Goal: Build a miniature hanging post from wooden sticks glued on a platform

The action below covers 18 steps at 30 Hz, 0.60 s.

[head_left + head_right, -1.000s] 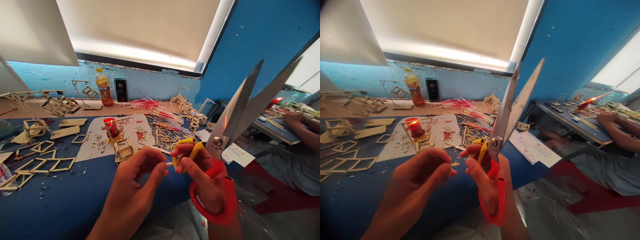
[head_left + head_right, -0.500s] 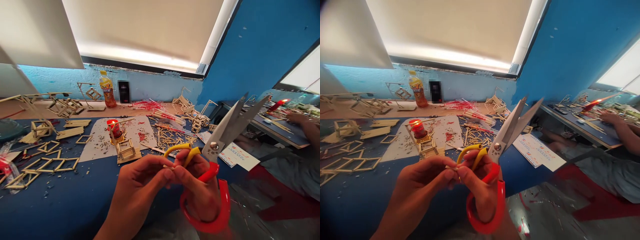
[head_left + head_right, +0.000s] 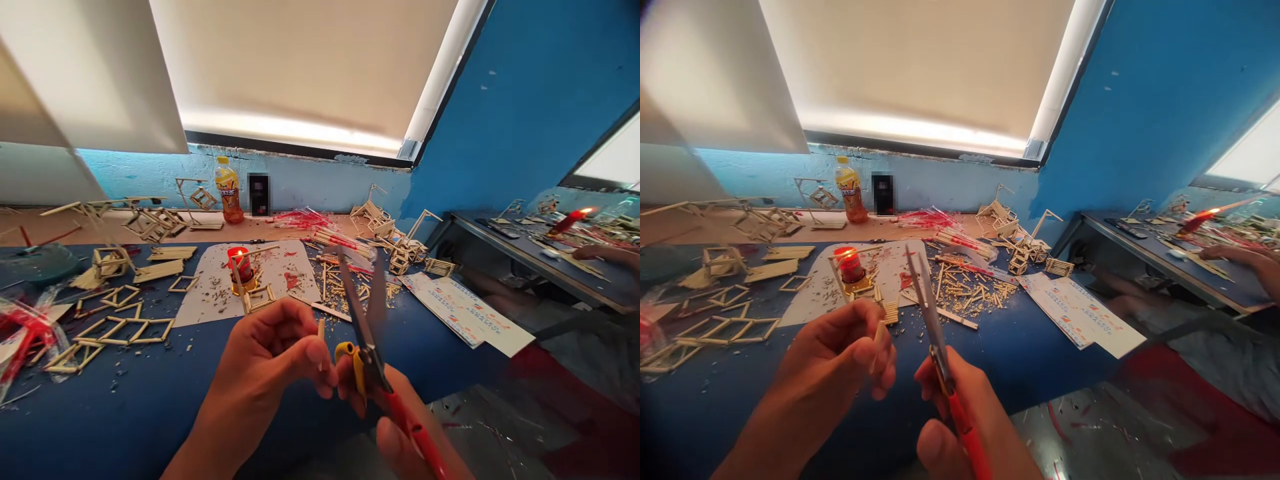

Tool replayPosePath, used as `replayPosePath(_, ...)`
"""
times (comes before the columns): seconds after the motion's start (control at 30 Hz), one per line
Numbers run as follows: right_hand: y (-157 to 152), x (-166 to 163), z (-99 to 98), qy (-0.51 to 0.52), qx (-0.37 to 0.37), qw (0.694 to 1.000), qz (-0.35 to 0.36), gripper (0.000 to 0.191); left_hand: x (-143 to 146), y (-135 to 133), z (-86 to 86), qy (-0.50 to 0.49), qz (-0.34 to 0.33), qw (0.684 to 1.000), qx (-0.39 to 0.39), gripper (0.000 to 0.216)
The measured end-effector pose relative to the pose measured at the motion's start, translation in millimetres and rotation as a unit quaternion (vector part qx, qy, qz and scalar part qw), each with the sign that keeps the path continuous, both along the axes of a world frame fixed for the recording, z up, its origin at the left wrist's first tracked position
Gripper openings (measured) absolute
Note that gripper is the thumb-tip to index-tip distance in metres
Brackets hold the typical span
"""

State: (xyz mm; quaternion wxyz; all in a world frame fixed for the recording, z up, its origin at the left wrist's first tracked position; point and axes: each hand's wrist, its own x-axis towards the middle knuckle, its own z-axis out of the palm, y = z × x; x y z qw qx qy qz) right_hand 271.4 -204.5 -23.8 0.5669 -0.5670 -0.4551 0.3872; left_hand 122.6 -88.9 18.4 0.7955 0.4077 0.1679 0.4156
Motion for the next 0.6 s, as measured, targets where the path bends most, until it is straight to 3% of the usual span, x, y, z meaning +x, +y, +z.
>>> replayPosePath(0.23, 8, 10, -13.0, -0.001, -0.03, 0.997, 0.066, 0.072, 1, -1, 2.3, 0.009, -0.025, 0.999, -0.024, 0.018)
replayPosePath(0.43, -1, 2, -8.2, -0.029, -0.041, 0.999, -0.001, 0.066, 0, 0, 3.7, 0.046, -0.017, 0.999, 0.004, 0.018)
replayPosePath(0.53, -1, 2, -8.8, -0.028, -0.048, 0.998, -0.005, 0.061, -4, -4, 1.5, 0.122, 0.098, 0.976, 0.153, 0.011)
replayPosePath(0.6, 2, 3, -11.0, -0.023, -0.032, 0.999, -0.005, 0.058, -9, -8, -3.1, 0.199, 0.204, 0.899, 0.334, 0.019)
